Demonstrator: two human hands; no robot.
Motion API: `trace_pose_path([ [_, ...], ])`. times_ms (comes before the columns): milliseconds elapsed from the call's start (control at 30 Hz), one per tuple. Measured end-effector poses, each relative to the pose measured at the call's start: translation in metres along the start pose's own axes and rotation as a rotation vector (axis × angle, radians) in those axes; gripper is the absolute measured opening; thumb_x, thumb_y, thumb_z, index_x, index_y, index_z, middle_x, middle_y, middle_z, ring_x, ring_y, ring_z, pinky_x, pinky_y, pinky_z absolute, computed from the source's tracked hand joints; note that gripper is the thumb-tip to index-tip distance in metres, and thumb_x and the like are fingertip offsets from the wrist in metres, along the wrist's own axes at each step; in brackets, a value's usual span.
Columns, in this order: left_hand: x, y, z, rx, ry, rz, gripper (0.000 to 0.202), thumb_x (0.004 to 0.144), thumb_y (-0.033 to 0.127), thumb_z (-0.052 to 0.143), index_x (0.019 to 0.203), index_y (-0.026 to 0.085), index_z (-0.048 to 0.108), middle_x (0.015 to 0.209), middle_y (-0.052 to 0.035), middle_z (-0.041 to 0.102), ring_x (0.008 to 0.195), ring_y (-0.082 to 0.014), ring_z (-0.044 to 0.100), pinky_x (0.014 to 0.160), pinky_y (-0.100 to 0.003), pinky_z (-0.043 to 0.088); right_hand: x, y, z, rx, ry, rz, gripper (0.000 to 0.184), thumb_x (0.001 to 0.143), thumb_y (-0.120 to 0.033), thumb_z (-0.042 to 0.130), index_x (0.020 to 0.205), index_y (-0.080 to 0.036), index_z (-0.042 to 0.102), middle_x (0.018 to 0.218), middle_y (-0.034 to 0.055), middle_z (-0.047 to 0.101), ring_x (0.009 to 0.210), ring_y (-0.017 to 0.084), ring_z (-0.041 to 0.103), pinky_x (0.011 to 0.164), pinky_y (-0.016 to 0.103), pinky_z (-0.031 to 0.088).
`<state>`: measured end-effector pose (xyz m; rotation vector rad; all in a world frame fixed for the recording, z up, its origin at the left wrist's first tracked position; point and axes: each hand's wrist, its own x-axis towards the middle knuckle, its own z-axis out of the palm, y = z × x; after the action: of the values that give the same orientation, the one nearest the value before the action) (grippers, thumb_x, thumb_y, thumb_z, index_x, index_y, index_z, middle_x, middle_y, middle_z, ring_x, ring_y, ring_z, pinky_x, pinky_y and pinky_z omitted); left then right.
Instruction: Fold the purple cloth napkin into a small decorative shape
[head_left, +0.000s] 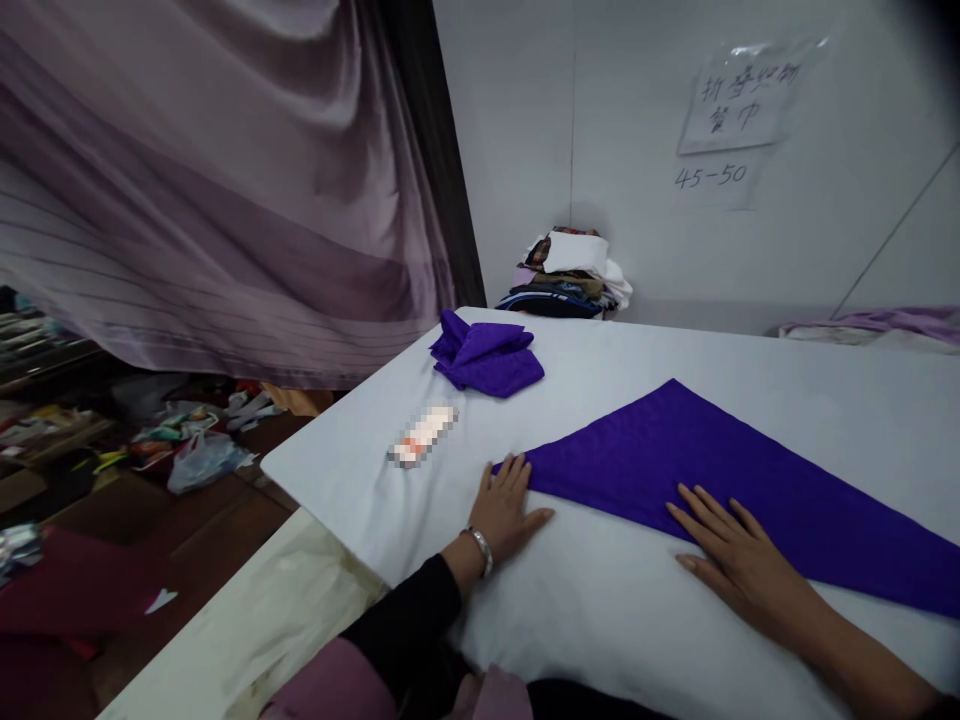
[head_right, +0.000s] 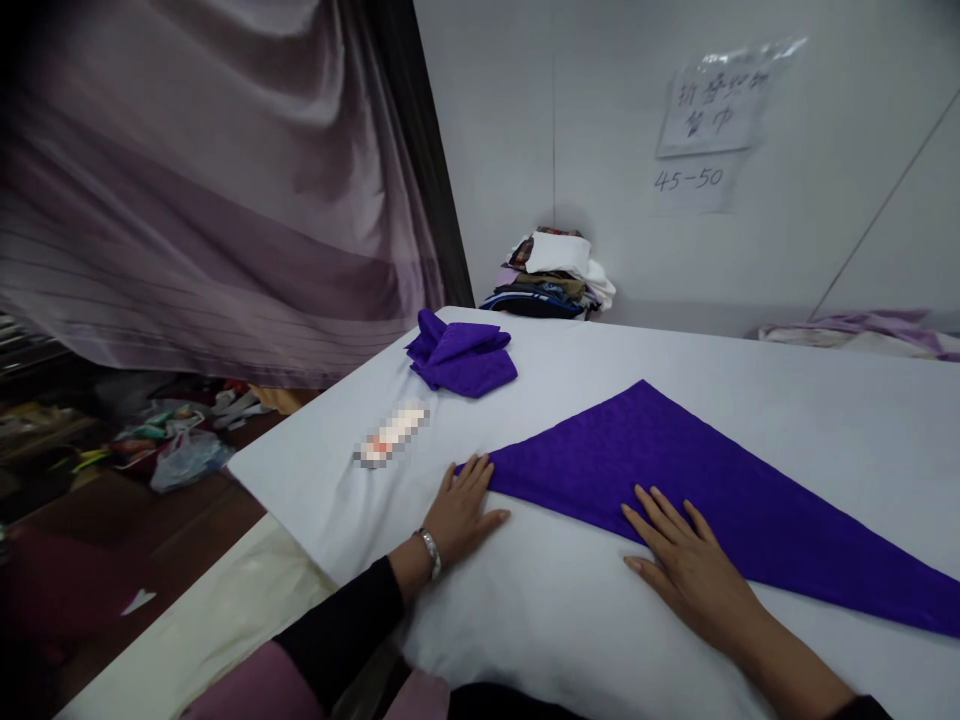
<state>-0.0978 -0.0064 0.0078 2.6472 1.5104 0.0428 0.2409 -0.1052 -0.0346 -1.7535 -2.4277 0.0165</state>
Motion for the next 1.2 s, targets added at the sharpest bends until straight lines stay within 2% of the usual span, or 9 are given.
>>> trace_pose_path([
  [167,-0.005,-0.034,-0.008,0.056,0.007,-0.252,0.072,0.086,0.061,0.027,0.139,0.011,0.028,0.147,-0.0126,0.025,0.137,-0.0263,0.016,0.109,-0.052,0.014,0.0,-0.001,0.0,0.038,-0.004,0.006,0.061,0.087,-0.058,0.036,0.141,-0.031,0.025,0.148,0.0037,0.022,0.135,0.029,0.019,0.106,0.056,0.018],
  [267,-0.002,-0.031,-0.015,0.087,0.084,-0.326,0.073,0.086,0.061,0.026,0.138,0.01,0.031,0.146,-0.0153,0.027,0.136,-0.0285,0.017,0.108,-0.053,0.016,0.002,-0.002,-0.001,0.063,-0.01,0.022,0.061,0.087,-0.058,0.036,0.141,-0.032,0.025,0.148,0.0032,0.021,0.135,0.029,0.018,0.107,0.056,0.016],
  [433,0.026,0.028,-0.024,0.003,0.14,0.003,0.073,0.085,0.062,0.029,0.139,0.012,0.029,0.148,-0.0121,0.024,0.138,-0.0254,0.013,0.111,-0.05,0.011,0.005,-0.008,-0.009,0.113,-0.058,0.047,0.058,0.089,-0.057,0.032,0.141,-0.032,0.025,0.149,0.0035,0.019,0.136,0.028,0.015,0.107,0.056,0.013],
  [533,0.048,0.065,-0.015,-0.082,0.101,0.212,0.07,0.087,0.061,0.026,0.14,0.016,0.027,0.15,-0.0092,0.02,0.138,-0.0238,0.01,0.11,-0.05,0.012,0.007,-0.013,-0.017,0.145,-0.085,0.065,0.058,0.089,-0.057,0.031,0.141,-0.032,0.025,0.149,0.0045,0.017,0.136,0.027,0.013,0.107,0.055,0.011],
  [600,0.062,0.079,-0.005,-0.102,0.067,0.264,0.069,0.087,0.061,0.025,0.14,0.018,0.027,0.15,-0.0083,0.018,0.138,-0.0241,0.01,0.11,-0.051,0.012,0.008,-0.015,-0.021,0.185,-0.088,0.076,0.057,0.089,-0.057,0.031,0.14,-0.032,0.026,0.149,0.0051,0.017,0.136,0.027,0.013,0.107,0.055,0.01],
  [767,0.08,0.082,0.015,-0.07,0.018,0.248,0.07,0.086,0.062,0.02,0.14,0.018,0.028,0.149,-0.0079,0.021,0.138,-0.0247,0.011,0.11,-0.052,0.012,0.013,-0.012,-0.039,0.334,-0.163,0.107,0.059,0.089,-0.058,0.031,0.141,-0.031,0.026,0.15,0.0063,0.016,0.137,0.027,0.01,0.107,0.054,0.008],
  [967,0.08,0.079,0.017,-0.03,0.015,0.245,0.069,0.087,0.061,0.02,0.141,0.019,0.027,0.149,-0.0065,0.021,0.138,-0.0239,0.011,0.11,-0.051,0.011,0.048,-0.012,-0.068,0.354,-0.145,0.055,0.065,0.088,-0.061,0.029,0.142,-0.026,0.023,0.151,0.0074,0.012,0.138,0.026,0.005,0.109,0.05,0.003],
  [1067,0.08,0.08,0.015,-0.029,0.007,0.245,0.069,0.086,0.061,0.021,0.141,0.019,0.027,0.149,-0.0065,0.021,0.138,-0.024,0.011,0.11,-0.051,0.011,0.069,-0.004,-0.064,0.299,-0.128,0.02,0.069,0.086,-0.063,0.029,0.142,-0.023,0.024,0.15,0.0094,0.015,0.137,0.027,0.007,0.109,0.051,0.002],
  [1200,0.08,0.079,0.01,-0.05,-0.009,0.247,0.068,0.086,0.061,0.022,0.14,0.02,0.027,0.149,-0.0053,0.021,0.138,-0.023,0.011,0.11,-0.052,0.011,0.076,0.033,-0.046,0.23,-0.139,0.138,0.072,0.086,-0.066,0.027,0.141,-0.021,0.028,0.149,0.0117,0.019,0.137,0.029,0.012,0.107,0.054,0.006],
])
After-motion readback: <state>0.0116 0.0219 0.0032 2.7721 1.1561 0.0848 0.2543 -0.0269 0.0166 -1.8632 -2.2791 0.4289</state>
